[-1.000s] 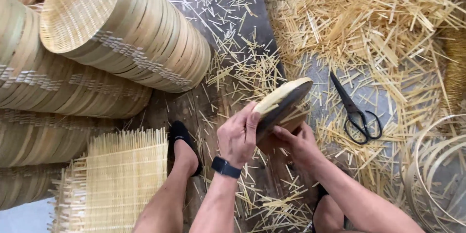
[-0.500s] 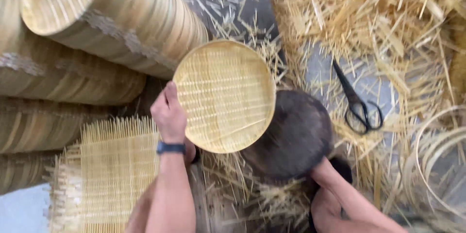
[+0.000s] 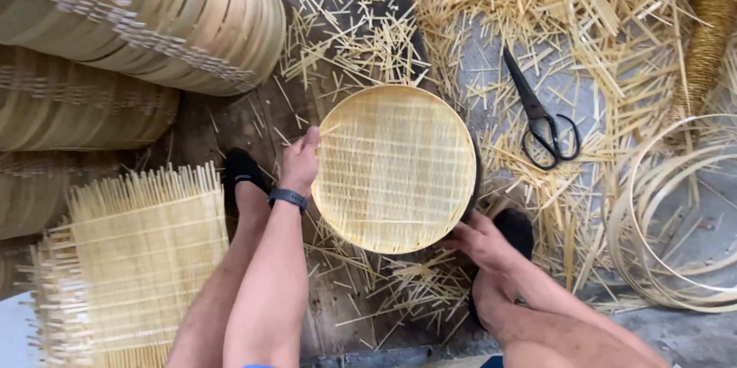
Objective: The person sits on the floor and trims the excess bamboo strips protruding from the edge of a woven bamboo tray, using scissors and cutting around the rim. They then fit a bamboo hoop rim over the tray edge, press the tray into the hoop, and continue trimming the protruding strip ends.
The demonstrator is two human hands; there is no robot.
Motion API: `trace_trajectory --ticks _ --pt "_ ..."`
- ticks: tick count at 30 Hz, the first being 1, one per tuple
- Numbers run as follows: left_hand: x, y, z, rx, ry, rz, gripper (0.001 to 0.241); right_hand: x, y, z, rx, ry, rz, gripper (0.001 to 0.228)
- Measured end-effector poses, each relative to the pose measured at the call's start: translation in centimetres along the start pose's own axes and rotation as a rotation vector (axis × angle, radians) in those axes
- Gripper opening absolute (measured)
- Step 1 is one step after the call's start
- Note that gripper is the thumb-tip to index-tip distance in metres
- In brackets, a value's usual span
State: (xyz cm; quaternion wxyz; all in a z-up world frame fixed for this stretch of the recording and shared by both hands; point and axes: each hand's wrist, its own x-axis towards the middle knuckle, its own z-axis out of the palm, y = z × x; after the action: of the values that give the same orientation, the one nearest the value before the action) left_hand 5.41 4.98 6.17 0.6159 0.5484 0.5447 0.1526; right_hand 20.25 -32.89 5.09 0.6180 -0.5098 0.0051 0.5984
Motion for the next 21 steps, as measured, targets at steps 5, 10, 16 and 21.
trace_trajectory --ticks 5,10,16,21 --pt "-1.3 3.7 2.5 0.217 0.103 0.183 0.055 -1.7 -3.8 2.1 -0.358 0.122 0.171 0.036" --pt "-8.8 5.7 7.8 0.533 0.560 0.768 0.041 -4.0 -4.0 1.3 -0.945 0.529 -0.519 0.021" --pt "-21.4 1.2 15.1 0.806 -0.226 1.085 0.053 -3.4 -3.0 1.1 -1.355 0.599 -0.699 0.015" --pt "-22.6 -0.2 13.7 0.919 -0.296 0.920 0.049 -3.0 -3.5 1.5 -1.253 0.677 -0.800 0.007"
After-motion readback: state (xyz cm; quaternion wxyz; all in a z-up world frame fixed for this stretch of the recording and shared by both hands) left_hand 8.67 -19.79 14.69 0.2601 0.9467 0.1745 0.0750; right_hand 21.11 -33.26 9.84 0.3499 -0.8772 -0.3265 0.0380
